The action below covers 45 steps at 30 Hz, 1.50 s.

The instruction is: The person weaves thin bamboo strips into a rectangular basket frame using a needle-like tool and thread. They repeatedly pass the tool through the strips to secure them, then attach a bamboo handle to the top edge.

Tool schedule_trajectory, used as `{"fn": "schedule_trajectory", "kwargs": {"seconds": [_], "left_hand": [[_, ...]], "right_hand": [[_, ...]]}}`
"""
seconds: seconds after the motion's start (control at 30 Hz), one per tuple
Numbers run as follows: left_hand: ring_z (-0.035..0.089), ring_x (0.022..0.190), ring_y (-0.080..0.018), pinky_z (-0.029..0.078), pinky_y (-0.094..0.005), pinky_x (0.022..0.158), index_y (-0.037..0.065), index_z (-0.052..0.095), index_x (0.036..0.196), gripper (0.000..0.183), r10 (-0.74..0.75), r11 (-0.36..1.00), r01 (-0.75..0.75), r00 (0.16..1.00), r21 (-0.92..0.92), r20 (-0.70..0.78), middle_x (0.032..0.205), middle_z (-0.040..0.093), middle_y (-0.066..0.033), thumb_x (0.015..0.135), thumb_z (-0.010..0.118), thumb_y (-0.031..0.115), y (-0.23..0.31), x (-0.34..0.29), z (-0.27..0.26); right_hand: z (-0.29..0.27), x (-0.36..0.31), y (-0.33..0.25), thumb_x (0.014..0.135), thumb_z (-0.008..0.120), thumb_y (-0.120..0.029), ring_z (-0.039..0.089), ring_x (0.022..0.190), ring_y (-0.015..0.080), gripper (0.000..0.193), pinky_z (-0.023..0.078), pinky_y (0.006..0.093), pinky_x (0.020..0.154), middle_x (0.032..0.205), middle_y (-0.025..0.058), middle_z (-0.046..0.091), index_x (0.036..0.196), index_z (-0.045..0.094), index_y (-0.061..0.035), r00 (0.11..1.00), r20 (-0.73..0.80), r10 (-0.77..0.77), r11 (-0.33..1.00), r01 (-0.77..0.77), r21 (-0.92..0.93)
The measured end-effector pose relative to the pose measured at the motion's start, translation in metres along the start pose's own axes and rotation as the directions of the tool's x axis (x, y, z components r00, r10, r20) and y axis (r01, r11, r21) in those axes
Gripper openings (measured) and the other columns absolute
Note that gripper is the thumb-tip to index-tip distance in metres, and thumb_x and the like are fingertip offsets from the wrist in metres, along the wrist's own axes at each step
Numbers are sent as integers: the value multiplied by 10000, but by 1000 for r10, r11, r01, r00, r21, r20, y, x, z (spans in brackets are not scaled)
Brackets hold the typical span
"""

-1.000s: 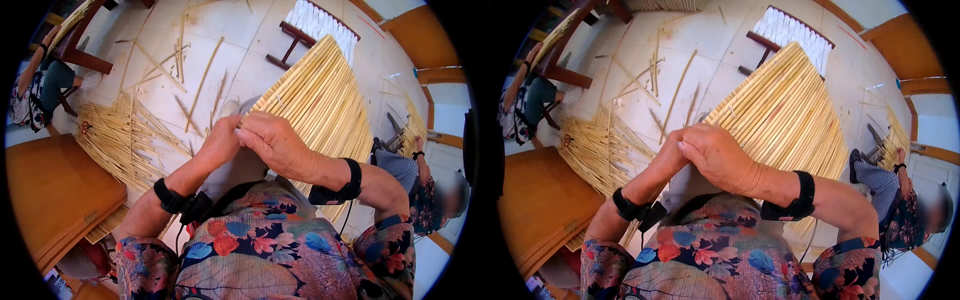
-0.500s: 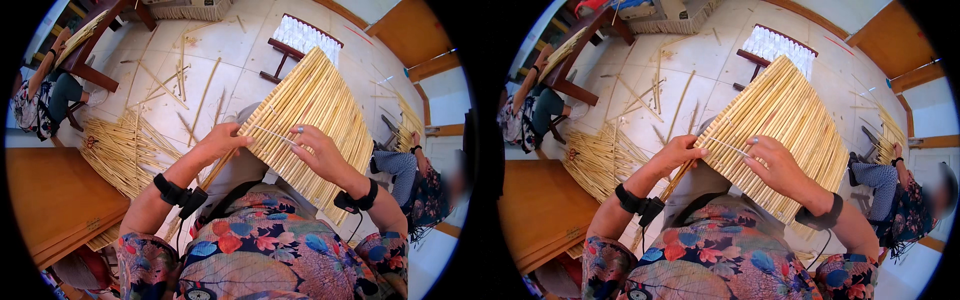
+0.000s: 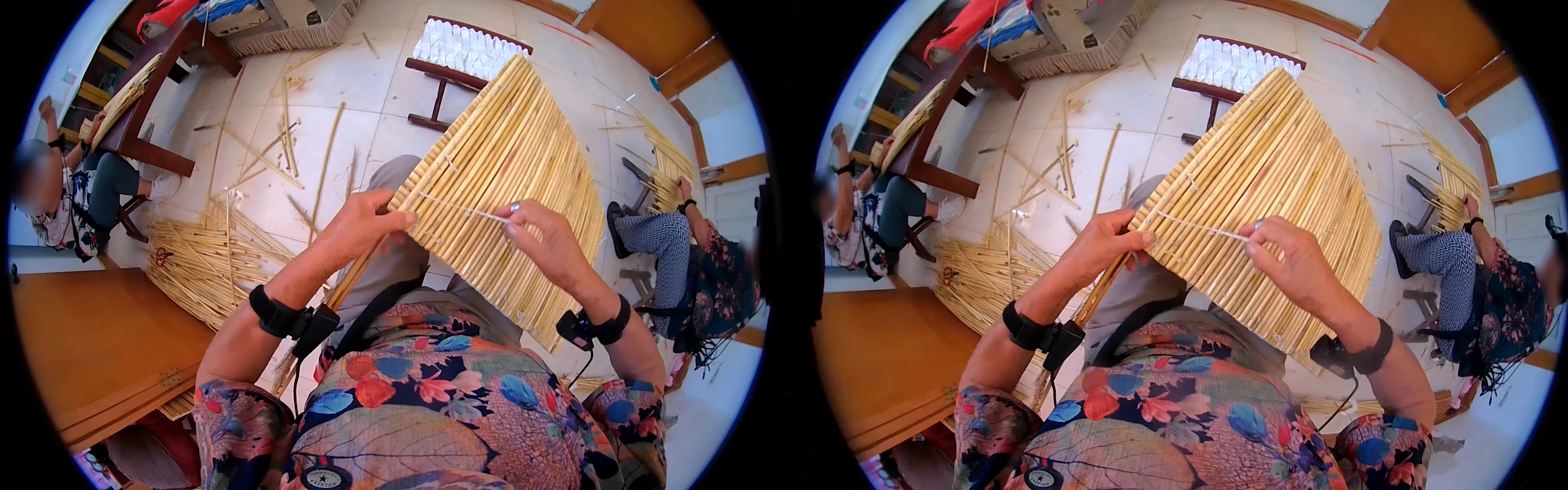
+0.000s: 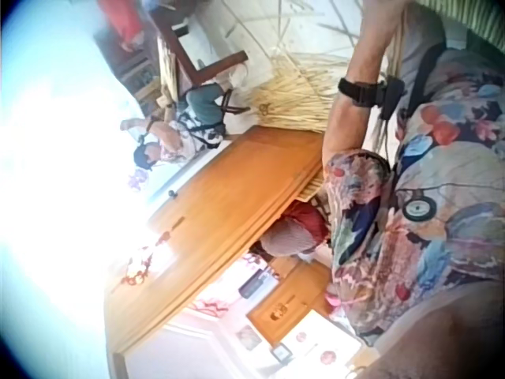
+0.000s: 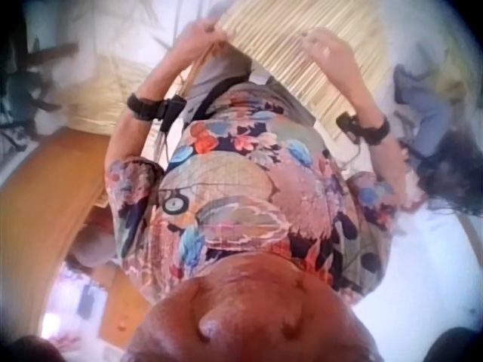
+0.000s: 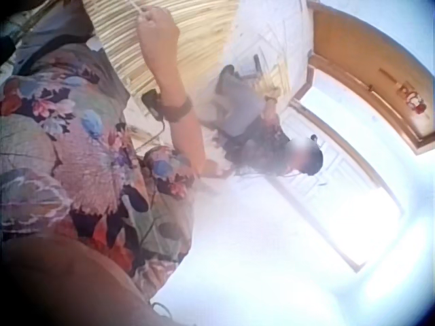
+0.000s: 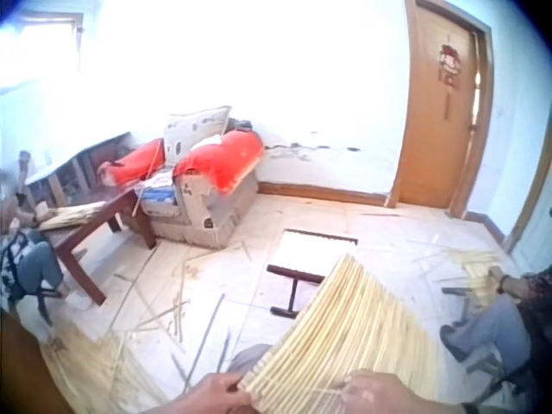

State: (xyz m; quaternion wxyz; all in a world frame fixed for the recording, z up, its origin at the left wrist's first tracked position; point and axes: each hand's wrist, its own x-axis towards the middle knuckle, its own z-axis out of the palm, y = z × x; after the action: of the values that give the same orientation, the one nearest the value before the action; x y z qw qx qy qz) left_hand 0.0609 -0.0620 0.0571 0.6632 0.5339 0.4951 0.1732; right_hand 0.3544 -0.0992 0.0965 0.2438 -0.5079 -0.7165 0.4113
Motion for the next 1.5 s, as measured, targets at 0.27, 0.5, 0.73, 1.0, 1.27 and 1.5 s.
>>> {"fn": "schedule_trajectory", "kwargs": {"seconds": [0.27, 0.5, 0.73, 1.0, 1.27, 1.5], "left_hand": [[629, 878, -151, 586, -304, 656, -67, 582, 1133, 315, 76, 974, -76, 997, -213, -9, 1014, 641, -103, 914, 604, 158, 15, -8, 20], [624, 859, -136, 571, -276, 665, -75, 572, 1140, 309, 190, 963, -196, 981, -186, -49, 997, 642, -105, 914, 605, 134, 46, -21, 26], [610, 808, -105, 536, -250, 674, -60, 576, 1168, 319, 371, 915, -386, 919, -118, -134, 962, 642, -73, 902, 616, 113, 94, -44, 27], [622, 839, -104, 536, -251, 700, -60, 551, 1209, 357, 472, 863, -495, 862, -104, -183, 1001, 646, -74, 897, 627, 93, 119, -60, 14], [597, 836, -71, 513, -231, 710, -36, 544, 1224, 374, 608, 794, -590, 761, 149, -228, 969, 637, -40, 888, 642, 98, 130, -75, 11], [539, 755, -69, 463, -240, 675, -9, 558, 1181, 367, 625, 773, -514, 717, 372, -308, 840, 614, -48, 846, 660, 101, 99, -52, 5]], "right_hand": [[-17, -18, 7, 930, 564, -139, 636, 893, 130, 149, 482, 284, 864, 901, 74, 676, 894, 628, -10, 979, 89, 186, 778, -202, 595], [-27, -27, -2, 930, 575, -126, 628, 850, 123, 141, 502, 264, 794, 874, 65, 667, 916, 630, 3, 994, -13, 110, 861, -89, 501], [-68, -39, -33, 902, 610, -70, 563, 677, 88, 91, 474, 213, 634, 777, 36, 611, 885, 637, 15, 991, -133, -10, 905, 65, 420], [-108, -44, -66, 815, 646, 6, 562, 686, 91, 34, 424, 216, 611, 779, 43, 609, 850, 646, 6, 882, -385, -270, 959, 214, -184], [-123, -32, -76, 882, 631, -26, 564, 577, 75, 28, 454, 182, 553, 752, 30, 598, 901, 613, -15, 804, -547, -233, 923, 360, 136], [-117, -27, -61, 872, 654, -42, 586, 568, 88, 48, 467, 187, 516, 742, 36, 606, 879, 610, -23, 819, -540, -197, 943, 309, 124]]}}
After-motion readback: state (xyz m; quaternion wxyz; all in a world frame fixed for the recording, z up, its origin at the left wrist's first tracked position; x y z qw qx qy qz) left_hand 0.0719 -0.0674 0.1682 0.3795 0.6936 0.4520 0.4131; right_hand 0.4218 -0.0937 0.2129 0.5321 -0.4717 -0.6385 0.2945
